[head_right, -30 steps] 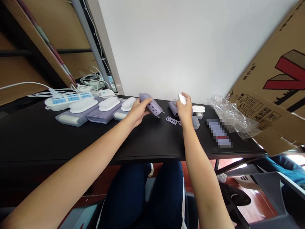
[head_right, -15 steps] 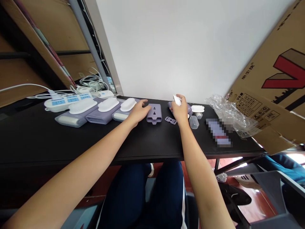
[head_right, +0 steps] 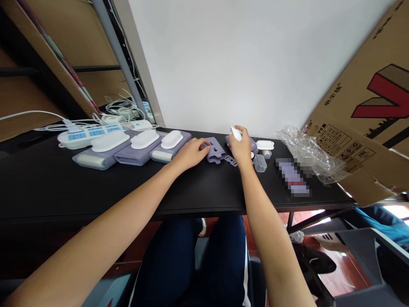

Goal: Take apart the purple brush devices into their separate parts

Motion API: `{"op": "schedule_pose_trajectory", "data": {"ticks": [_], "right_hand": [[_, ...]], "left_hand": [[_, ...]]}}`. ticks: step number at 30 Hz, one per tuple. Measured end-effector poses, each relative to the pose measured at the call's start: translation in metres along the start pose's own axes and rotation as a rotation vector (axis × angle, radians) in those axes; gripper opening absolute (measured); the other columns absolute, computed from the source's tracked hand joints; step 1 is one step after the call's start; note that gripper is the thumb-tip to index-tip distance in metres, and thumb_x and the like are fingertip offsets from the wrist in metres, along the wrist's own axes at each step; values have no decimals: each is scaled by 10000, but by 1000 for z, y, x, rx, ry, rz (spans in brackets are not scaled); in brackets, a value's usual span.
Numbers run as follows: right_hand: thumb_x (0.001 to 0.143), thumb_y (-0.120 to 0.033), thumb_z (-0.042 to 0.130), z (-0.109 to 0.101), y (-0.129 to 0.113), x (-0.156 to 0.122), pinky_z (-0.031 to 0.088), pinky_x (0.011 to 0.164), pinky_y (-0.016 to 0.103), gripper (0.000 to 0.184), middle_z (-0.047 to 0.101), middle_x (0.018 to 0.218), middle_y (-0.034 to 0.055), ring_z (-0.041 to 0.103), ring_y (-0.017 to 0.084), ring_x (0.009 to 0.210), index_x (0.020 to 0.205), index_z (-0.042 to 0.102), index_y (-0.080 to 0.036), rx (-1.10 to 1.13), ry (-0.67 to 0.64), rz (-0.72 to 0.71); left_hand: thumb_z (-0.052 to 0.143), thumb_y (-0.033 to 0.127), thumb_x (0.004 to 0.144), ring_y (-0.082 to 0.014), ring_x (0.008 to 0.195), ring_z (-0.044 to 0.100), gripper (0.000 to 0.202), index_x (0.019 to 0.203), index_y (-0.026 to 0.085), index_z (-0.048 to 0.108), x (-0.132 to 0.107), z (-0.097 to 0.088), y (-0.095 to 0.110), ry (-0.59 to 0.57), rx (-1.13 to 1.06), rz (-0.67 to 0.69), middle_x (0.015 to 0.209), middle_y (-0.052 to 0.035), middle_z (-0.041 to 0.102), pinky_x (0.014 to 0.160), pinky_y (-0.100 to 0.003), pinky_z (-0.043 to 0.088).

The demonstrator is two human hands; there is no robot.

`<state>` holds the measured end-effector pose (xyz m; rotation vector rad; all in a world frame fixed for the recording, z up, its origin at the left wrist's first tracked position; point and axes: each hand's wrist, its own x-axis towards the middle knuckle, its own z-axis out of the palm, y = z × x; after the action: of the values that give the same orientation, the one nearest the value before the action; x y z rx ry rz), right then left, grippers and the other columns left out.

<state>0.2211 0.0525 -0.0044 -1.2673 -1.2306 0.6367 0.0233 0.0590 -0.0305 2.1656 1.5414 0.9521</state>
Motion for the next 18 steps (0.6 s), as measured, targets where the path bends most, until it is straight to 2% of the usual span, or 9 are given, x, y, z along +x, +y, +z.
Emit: {"op": "schedule_pose_trajectory", "data": {"ticks": [4,7,9,11,14,18], "right_hand": [[791,-394,668,2,1,1,572,728,339,493,700,1094,20,672,154,737,1265,603,-273,23,-4,-1],[827,-429,677,3,5,3,593,750,359,478,703,1135,35,679,163,746,1273,602,-274,10,-6,-7],[855,-482,686,3,8,3,611,827,401,490,702,1189,52,696,190,818,1294,603,-278,-29,-17,-36],[867,-509,709,3,11,3,594,975,469,512,693,1236,76,707,242,985,1314,618,-277,-126,-16,-97],[875,-464,749,5,14,0,495,1156,538,529,643,1326,133,640,315,1253,1351,650,-256,-313,1,-211],[901,-351,748,12,21,-1,495,1157,538,537,584,1370,174,635,345,1285,1418,657,-238,-491,-76,-324]], "left_hand": [[557,402,1047,-355,1316,657,472,1439,176,692,1,7,-6,-68,38,79,1379,-189,691,1179,-484,471],[557,434,1055,-365,1376,629,525,1504,176,646,0,10,-7,-107,4,158,1447,-185,691,1188,-500,470],[575,423,1048,-355,1365,642,530,1523,195,631,0,10,-6,-126,-40,196,1451,-164,703,1172,-493,486],[582,402,1044,-346,1361,649,513,1515,206,638,-1,9,-5,-135,-75,213,1458,-143,711,1173,-489,485],[570,369,1045,-343,1345,650,432,1433,225,696,-1,6,-3,-95,-64,212,1445,-115,725,1183,-498,469],[544,340,1051,-333,1235,675,336,1295,249,757,-1,1,0,-5,4,172,1282,-105,766,1129,-496,491]]}}
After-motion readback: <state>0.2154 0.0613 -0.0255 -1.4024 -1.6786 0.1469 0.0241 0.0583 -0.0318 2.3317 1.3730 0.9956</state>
